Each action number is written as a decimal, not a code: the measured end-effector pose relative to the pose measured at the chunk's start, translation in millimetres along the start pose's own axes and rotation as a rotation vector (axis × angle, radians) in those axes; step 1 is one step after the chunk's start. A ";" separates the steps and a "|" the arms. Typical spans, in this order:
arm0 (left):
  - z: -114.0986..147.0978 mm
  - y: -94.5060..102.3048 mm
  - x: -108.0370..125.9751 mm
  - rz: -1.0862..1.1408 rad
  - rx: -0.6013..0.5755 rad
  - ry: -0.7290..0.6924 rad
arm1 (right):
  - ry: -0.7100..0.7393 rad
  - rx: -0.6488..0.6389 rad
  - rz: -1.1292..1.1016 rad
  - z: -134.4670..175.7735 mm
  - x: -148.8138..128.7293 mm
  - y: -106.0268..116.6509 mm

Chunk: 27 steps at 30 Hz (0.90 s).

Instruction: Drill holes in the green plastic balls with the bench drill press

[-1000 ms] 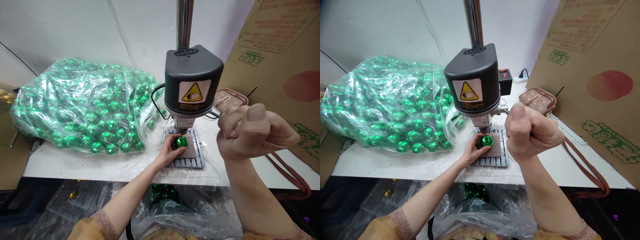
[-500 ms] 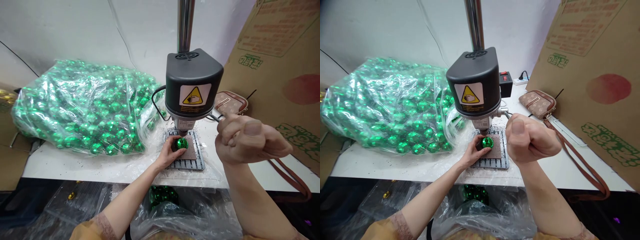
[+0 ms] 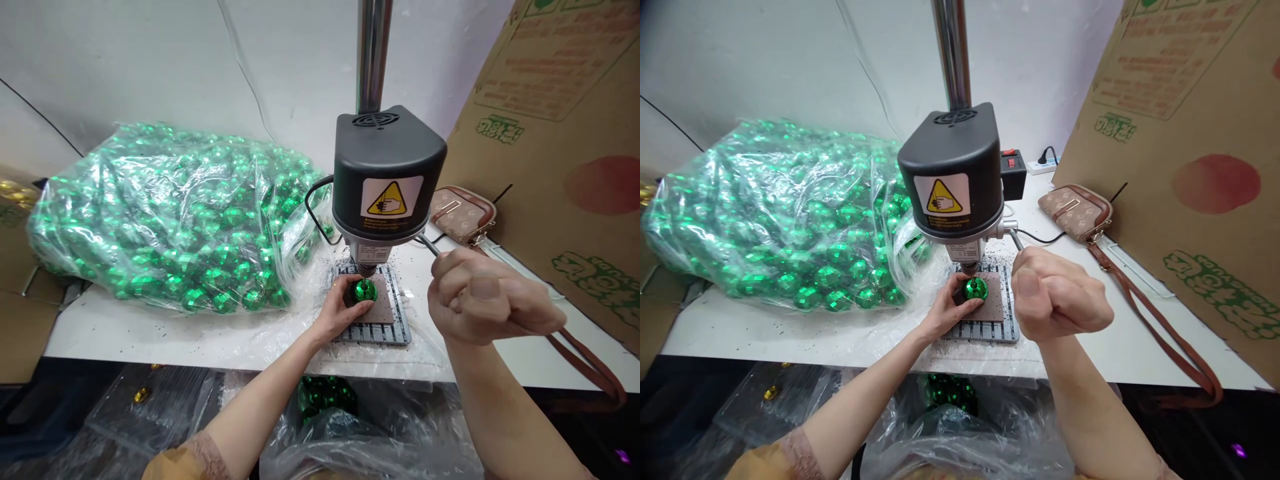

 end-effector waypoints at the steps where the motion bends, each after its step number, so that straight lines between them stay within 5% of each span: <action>1: 0.1 -0.2 0.3 0.006 0.002 0.005 | 0.000 -0.001 0.002 1.1 0.3 1.2; 12: 1.1 0.9 4.8 -0.003 0.010 0.009 | -0.053 -0.036 -0.079 2.3 -4.8 -1.1; 16: -0.7 -0.7 7.7 -0.018 0.027 0.007 | -0.252 0.164 0.056 -26.6 -4.0 -15.6; 20: 4.1 -0.4 16.3 -0.041 0.101 0.001 | -0.444 0.207 0.056 -57.2 4.2 -26.2; 24: 44.9 7.6 21.4 -0.247 0.177 -0.100 | -0.485 0.208 0.044 -66.7 7.3 -27.0; 27: 100.8 7.2 14.4 -0.448 0.001 -0.332 | -0.463 0.195 0.057 -64.9 6.4 -26.5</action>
Point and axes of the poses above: each hand's wrist, its own z-axis away from the middle knuckle, its own y-axis out of the back of the hand, x = y × z, the point moved 2 cm from there along -z, towards the middle knuckle, and after that the axes turned 15 degrees about -z, right-handed, at the moved point
